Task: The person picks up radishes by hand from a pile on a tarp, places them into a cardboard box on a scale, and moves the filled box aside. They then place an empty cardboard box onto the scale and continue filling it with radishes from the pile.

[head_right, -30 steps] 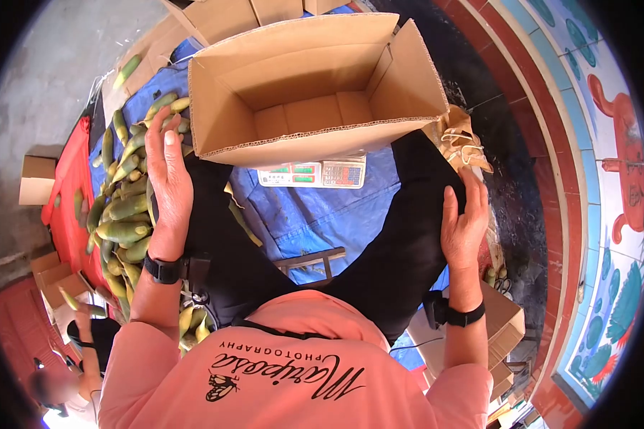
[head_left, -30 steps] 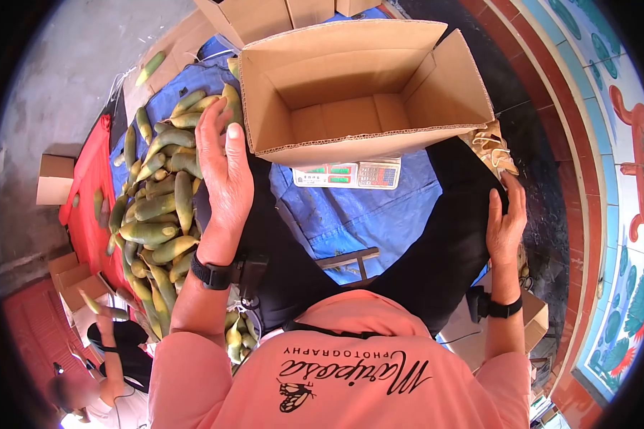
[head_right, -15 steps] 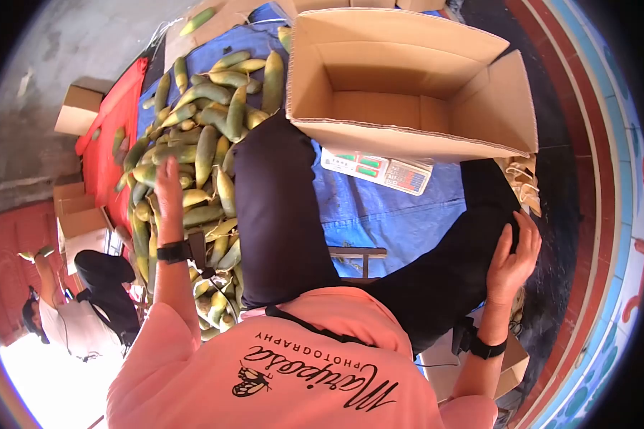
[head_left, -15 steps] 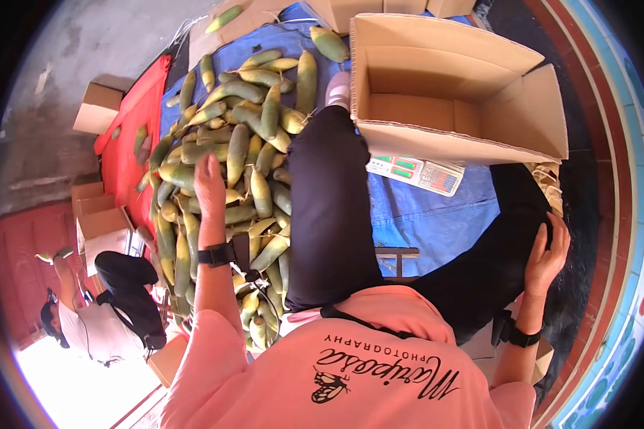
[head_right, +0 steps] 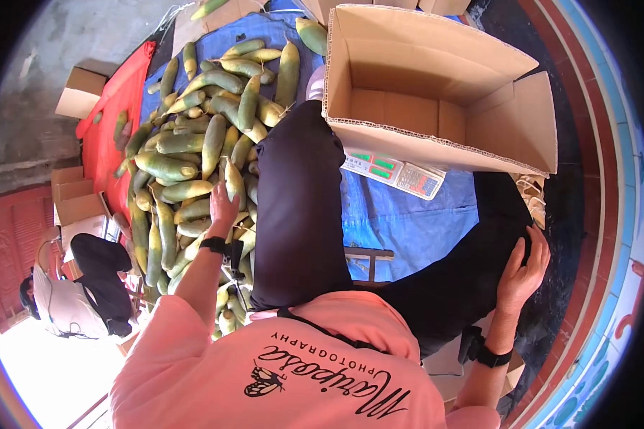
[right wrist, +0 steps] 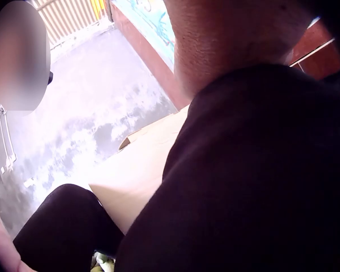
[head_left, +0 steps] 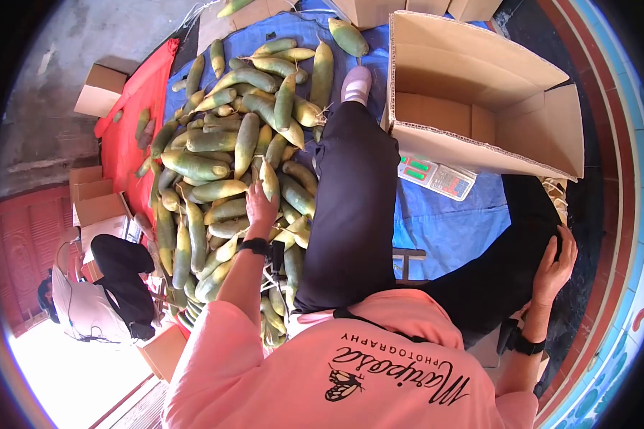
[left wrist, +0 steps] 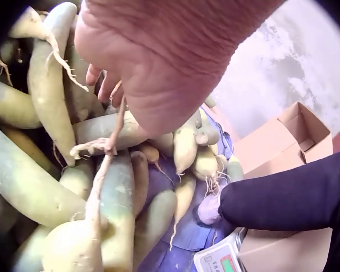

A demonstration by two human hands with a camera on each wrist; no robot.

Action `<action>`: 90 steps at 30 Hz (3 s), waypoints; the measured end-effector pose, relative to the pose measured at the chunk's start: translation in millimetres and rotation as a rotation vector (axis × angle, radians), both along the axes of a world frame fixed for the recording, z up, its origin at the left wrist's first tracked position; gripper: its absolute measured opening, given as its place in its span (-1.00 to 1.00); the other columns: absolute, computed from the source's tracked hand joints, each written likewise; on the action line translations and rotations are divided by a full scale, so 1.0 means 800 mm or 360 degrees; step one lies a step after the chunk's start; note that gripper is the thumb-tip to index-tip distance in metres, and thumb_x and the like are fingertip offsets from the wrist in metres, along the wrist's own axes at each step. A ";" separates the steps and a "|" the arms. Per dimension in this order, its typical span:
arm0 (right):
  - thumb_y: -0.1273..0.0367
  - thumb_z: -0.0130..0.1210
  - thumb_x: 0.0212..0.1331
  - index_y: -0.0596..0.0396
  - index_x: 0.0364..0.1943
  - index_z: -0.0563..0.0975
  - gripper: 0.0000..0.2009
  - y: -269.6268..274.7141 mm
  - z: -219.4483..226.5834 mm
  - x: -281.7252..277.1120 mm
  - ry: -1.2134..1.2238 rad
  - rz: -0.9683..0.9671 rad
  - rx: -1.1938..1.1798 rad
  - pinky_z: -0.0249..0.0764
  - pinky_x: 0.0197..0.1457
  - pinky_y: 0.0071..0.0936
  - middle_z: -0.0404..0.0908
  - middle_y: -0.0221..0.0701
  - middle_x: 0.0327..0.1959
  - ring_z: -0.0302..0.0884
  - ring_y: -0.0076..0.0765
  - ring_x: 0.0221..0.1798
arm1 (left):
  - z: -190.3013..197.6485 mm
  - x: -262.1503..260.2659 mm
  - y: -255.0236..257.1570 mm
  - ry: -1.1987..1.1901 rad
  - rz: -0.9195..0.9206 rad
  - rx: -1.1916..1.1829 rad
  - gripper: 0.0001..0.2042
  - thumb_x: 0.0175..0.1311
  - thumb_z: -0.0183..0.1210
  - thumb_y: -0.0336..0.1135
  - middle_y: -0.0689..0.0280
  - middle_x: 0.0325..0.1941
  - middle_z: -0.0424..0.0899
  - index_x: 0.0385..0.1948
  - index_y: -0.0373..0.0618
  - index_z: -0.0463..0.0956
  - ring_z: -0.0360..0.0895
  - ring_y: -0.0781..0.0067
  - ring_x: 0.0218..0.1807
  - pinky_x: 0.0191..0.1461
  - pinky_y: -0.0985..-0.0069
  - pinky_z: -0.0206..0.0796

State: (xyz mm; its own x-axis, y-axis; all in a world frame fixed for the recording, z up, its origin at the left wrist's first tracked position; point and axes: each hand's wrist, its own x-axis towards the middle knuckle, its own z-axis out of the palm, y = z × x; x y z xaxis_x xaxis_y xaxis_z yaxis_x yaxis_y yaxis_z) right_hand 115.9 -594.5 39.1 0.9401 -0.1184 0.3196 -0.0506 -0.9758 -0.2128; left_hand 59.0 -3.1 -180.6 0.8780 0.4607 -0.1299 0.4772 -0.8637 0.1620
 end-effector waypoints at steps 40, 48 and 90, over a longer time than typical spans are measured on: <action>0.46 0.19 0.03 0.17 -0.06 0.51 -0.68 0.041 0.079 0.021 0.0021 0.0349 0.0795 0.37 0.16 -0.18 0.55 -0.12 -0.01 0.47 0.02 0.07 | 0.382 0.051 -0.098 -0.0326 0.0156 -0.1420 -0.52 0.21 0.21 0.08 0.35 -0.51 0.60 -0.15 -0.24 0.52 0.39 0.72 -0.61 -0.57 0.71 0.17; 0.24 0.48 -0.42 -0.03 0.08 0.49 -0.25 0.126 0.178 0.021 0.0087 0.1313 0.0384 0.33 0.17 -0.07 0.44 -0.14 0.14 0.42 0.03 0.14 | 0.405 0.122 -0.263 0.0433 -0.1430 -0.1877 -0.51 0.21 0.25 -0.06 0.35 -0.29 0.61 0.01 -0.30 0.47 0.50 0.65 -0.31 -0.24 0.61 0.37; 0.52 0.04 0.08 0.18 -0.02 0.53 -0.68 0.092 -0.048 0.418 0.1976 0.0628 -0.0110 0.45 0.04 -0.34 0.61 -0.20 -0.08 0.57 -0.14 -0.09 | 0.301 0.233 -0.273 -0.0435 -0.1435 -0.0424 -0.89 -0.05 0.20 -0.49 0.09 -0.24 0.45 -0.49 -0.24 0.46 0.41 -0.23 0.13 0.13 0.17 0.37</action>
State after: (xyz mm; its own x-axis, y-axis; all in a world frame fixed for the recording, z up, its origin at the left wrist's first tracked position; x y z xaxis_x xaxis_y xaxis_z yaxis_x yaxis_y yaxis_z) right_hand 449.9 -520.8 0.8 0.5780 0.2134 -0.7876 0.1149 -0.9769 -0.1803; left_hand 245.4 -221.2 60.4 0.9017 -0.4130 0.1277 -0.4270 -0.8052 0.4115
